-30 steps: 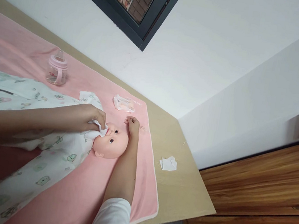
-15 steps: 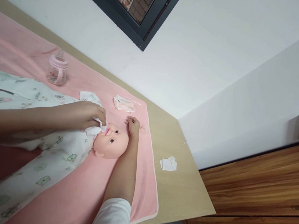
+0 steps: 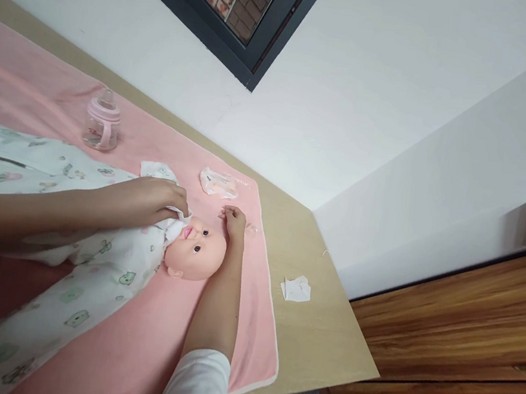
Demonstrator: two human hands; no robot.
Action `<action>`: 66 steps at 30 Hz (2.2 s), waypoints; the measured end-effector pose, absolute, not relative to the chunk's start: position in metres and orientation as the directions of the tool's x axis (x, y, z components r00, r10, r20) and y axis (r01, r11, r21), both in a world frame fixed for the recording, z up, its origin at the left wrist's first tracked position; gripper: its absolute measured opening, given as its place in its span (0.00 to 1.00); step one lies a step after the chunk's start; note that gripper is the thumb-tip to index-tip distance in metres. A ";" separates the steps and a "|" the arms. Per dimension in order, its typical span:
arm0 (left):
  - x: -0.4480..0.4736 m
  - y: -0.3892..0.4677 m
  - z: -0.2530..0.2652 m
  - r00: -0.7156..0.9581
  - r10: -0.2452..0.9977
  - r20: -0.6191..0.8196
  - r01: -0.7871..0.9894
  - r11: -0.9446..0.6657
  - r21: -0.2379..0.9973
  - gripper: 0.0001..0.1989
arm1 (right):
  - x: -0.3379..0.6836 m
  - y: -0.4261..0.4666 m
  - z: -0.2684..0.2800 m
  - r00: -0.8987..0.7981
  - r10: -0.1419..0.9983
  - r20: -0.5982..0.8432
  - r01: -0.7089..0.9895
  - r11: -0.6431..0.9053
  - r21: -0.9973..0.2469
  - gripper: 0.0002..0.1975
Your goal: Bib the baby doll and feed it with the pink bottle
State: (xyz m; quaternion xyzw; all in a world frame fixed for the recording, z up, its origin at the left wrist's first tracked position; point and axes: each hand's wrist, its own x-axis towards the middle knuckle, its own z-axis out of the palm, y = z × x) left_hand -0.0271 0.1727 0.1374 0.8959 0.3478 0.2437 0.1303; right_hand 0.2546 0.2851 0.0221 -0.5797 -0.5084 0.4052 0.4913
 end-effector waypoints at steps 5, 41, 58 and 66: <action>-0.027 0.174 0.139 0.637 0.709 0.302 0.578 -0.699 0.421 0.10 | 0.253 0.284 0.023 0.155 0.987 0.029 0.189 -0.001 -0.982 0.06; -0.021 0.163 0.143 0.713 0.660 0.236 0.489 -0.710 0.507 0.28 | 0.259 0.290 0.014 0.150 0.988 0.046 0.190 0.017 -0.982 0.07; -0.023 0.173 0.130 0.676 0.635 0.373 0.515 -0.770 0.377 0.23 | 0.254 0.284 0.021 0.146 0.988 0.048 0.214 0.015 -0.977 0.08; -0.024 0.173 0.130 0.653 0.654 0.382 0.551 -0.756 0.353 0.20 | 0.254 0.283 0.021 0.147 0.988 0.046 0.215 0.013 -0.977 0.08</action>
